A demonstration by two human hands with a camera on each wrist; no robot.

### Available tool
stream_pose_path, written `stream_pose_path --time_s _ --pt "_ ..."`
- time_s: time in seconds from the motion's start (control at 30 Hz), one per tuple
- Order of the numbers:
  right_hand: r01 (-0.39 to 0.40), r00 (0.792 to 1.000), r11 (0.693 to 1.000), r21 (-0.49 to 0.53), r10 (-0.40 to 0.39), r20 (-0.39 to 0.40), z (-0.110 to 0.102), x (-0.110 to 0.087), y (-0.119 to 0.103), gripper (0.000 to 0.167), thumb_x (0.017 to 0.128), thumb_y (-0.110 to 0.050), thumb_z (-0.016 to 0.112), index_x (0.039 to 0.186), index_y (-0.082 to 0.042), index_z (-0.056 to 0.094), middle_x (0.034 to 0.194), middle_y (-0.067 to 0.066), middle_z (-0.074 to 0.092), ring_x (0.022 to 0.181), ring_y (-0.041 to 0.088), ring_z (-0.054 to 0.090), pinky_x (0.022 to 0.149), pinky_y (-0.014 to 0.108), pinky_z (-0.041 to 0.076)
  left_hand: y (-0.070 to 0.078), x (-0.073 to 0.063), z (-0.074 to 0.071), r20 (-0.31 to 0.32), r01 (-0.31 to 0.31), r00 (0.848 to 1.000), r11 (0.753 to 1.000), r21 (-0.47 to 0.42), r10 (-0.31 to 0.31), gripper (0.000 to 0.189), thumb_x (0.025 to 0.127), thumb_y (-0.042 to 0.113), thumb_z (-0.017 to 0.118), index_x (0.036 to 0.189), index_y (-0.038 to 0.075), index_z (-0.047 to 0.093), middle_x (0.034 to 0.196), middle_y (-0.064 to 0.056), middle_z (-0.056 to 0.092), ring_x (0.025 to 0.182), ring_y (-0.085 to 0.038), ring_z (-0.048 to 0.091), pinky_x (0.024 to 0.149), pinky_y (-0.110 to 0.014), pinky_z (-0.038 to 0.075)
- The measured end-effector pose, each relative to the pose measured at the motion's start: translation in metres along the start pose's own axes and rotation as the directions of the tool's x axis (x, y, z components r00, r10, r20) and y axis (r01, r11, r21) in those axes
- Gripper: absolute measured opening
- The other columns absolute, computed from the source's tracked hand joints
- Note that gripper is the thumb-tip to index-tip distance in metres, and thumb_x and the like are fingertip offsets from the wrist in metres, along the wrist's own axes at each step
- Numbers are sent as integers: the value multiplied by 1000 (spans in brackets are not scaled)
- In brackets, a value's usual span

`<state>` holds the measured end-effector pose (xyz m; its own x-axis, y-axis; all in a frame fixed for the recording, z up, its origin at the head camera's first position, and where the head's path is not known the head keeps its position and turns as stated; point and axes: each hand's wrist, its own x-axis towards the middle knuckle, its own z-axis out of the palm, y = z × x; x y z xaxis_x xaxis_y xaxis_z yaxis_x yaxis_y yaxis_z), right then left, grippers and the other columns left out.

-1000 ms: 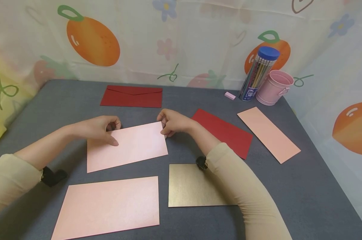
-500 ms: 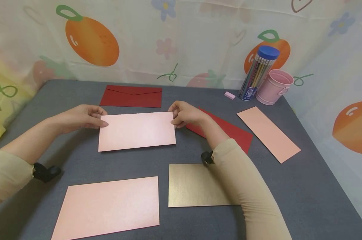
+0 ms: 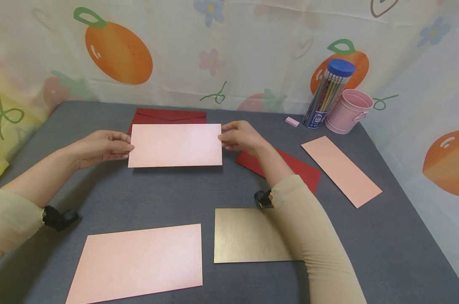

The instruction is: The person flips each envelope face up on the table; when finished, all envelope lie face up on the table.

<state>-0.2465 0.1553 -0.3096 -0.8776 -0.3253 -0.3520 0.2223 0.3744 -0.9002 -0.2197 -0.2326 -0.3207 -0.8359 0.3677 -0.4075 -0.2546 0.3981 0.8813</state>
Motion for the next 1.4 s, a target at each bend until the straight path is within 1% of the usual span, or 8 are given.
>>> stream_pose_path --time_s 0.17,0.37,0.57,0.67,0.97,1.07,1.23,1.4 --pt "1 1000 998 66 0 -19 -1 0 -1 43 97 -13 62 137 -1 53 101 -1 65 86 11 67 87 27 58 2 -1 -1 -56 -19 998 998 -63 16 20 98 16 60 113 5 51 91 11 61 83 0 64 87 -18 57" --pt "3 1000 999 42 -2 -14 -1 -1 0 35 96 -13 64 128 -2 57 100 -2 65 92 15 67 95 35 57 2 0 -3 -54 -36 998 996 -84 31 19 98 16 61 112 7 50 91 11 61 84 -1 65 87 -18 57" --pt "18 999 994 109 -15 -31 -2 -2 -2 31 95 -16 65 125 -5 61 86 -4 66 80 13 64 85 28 58 1 -5 -8 -138 -96 987 986 -134 77 6 96 16 65 101 18 65 92 14 67 89 -1 69 88 -18 57" --pt "26 1000 985 171 -25 -10 -3 -3 -3 28 96 -15 65 122 -6 63 77 -6 71 73 9 68 81 26 59 1 -7 -10 -182 -143 977 978 -154 114 10 94 15 67 91 23 71 90 14 70 89 -1 70 88 -17 57" --pt "-1 997 971 237 -17 74 -6 -2 -2 13 96 -12 64 95 -20 74 93 -6 77 90 12 73 87 29 59 2 -12 -13 -202 -215 964 950 -225 171 13 92 6 68 86 16 74 90 9 76 84 -5 72 81 -21 59" --pt "-13 997 964 266 -9 80 -6 -1 -2 18 96 -9 62 92 -20 76 94 -5 76 90 13 72 86 30 59 3 -13 -14 -190 -215 966 949 -230 173 14 92 6 67 88 16 75 89 8 77 83 -7 74 80 -22 60" --pt "-7 994 961 275 -22 103 -3 1 0 18 95 -7 62 106 -12 77 94 -2 76 90 15 70 85 29 60 3 -14 -16 -188 -174 972 968 -180 140 18 96 12 64 93 23 78 91 10 77 84 -4 73 81 -21 60" --pt "-23 997 963 267 2 75 2 4 0 21 94 -6 63 111 -4 74 93 1 71 83 15 67 80 28 61 1 -12 -17 -204 -114 975 986 -122 88 17 94 16 68 87 28 78 88 16 75 80 2 69 78 -18 59"
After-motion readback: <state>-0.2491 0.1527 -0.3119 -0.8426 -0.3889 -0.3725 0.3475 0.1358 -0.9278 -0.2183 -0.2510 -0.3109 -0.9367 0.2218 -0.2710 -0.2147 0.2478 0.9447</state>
